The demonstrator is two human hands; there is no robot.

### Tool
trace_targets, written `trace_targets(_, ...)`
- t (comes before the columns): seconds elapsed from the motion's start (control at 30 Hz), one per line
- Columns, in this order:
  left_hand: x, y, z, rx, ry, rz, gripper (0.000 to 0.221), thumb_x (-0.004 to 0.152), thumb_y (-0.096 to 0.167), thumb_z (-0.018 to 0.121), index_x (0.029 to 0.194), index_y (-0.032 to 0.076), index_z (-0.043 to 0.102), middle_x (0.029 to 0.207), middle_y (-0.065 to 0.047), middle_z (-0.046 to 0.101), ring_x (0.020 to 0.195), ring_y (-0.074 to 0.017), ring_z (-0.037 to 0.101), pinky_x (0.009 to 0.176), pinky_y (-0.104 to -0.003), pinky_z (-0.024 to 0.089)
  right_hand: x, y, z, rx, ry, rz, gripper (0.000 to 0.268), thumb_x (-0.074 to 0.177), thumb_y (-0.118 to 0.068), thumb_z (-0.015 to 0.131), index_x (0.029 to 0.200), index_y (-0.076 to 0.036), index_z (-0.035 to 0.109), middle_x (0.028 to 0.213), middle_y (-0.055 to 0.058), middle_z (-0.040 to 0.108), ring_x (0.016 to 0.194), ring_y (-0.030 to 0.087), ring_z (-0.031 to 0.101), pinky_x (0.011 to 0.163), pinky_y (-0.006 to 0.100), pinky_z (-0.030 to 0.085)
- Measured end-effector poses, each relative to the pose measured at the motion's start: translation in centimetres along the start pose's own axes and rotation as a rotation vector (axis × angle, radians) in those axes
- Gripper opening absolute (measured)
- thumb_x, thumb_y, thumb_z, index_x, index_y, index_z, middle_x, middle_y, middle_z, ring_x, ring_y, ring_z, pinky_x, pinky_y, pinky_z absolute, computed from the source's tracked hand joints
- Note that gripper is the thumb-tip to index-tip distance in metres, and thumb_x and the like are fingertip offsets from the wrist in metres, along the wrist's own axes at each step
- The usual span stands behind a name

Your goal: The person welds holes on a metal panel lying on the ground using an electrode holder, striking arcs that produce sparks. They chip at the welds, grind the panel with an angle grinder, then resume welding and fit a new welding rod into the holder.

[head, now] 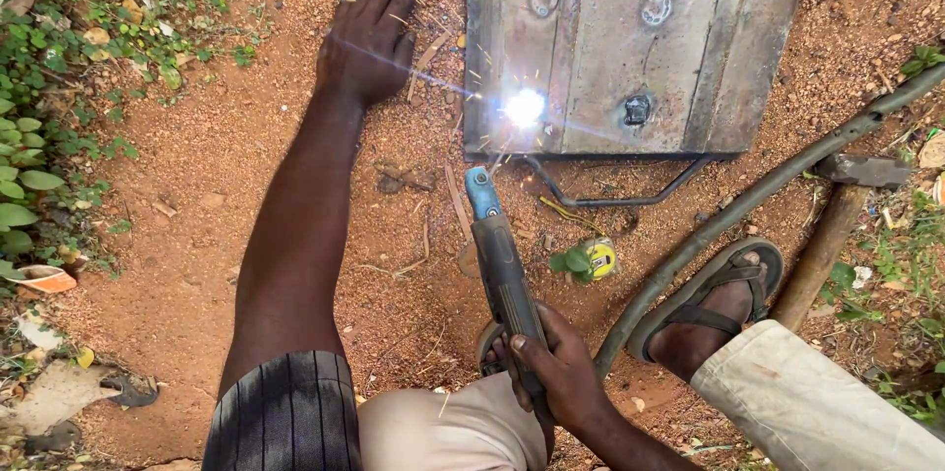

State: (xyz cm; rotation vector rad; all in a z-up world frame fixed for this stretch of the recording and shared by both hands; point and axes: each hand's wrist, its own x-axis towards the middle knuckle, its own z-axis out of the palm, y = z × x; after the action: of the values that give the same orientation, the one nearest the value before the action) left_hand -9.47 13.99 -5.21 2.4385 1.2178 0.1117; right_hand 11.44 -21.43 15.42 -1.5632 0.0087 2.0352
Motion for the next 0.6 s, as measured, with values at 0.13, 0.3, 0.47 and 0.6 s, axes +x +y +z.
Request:
trace_targets(0.13, -0.12, 0.62, -0.92, -0.029, 0.012, -0.015, 0.065, 0.098, 0.019, 0.065, 0.159, 0.014, 0.042, 0.165, -0.013, 0.04, 0.152, -0.0328, 0.036, 0.128, -0.05, 0.022, -0.2, 0.07, 0.06, 0.001, -0.024, -0.034, 0.045, 0.092, -0.016, 0.06, 0.133, 0.001, 0.052, 0.081, 0.011, 0.068, 0.045, 0.013, 0.055, 0.039, 0.028, 0.047)
trace_targets(0.3, 0.0, 0.05, -0.62, -0.019, 0.017, 0.01, 0.068, 0.095, 0.017, 0.065, 0.159, 0.011, 0.043, 0.164, -0.014, 0.041, 0.151, -0.0341, 0.037, 0.127, -0.051, 0.024, -0.12, 0.64, -0.24, -0.002, -0.043, -0.064, 0.041, 0.094, -0.016, 0.061, 0.129, 0.003, 0.053, 0.078, 0.011, 0.066, 0.046, 0.013, 0.055, 0.041, 0.028, 0.047)
trace_targets(0.47, -0.47, -0.16, -0.21, -0.008, 0.067, 0.054, 0.063, 0.099, 0.017, 0.066, 0.158, 0.011, 0.045, 0.163, -0.014, 0.043, 0.152, -0.0335, 0.04, 0.128, -0.05, 0.027, -0.18, 0.27, -0.03, 0.004, -0.028, -0.047, 0.041, 0.093, -0.017, 0.061, 0.128, 0.003, 0.054, 0.076, 0.011, 0.065, 0.045, 0.014, 0.056, 0.041, 0.028, 0.048)
trace_targets(0.6, -0.17, -0.05, -0.24, -0.023, 0.067, 0.032, 0.062, 0.099, 0.017, 0.066, 0.157, 0.01, 0.046, 0.163, -0.014, 0.044, 0.15, -0.0331, 0.04, 0.127, -0.051, 0.026, -0.05, 0.14, -0.06, 0.01, -0.021, -0.015, 0.043, 0.094, -0.018, 0.06, 0.129, 0.005, 0.052, 0.077, 0.012, 0.066, 0.046, 0.014, 0.057, 0.041, 0.029, 0.049)
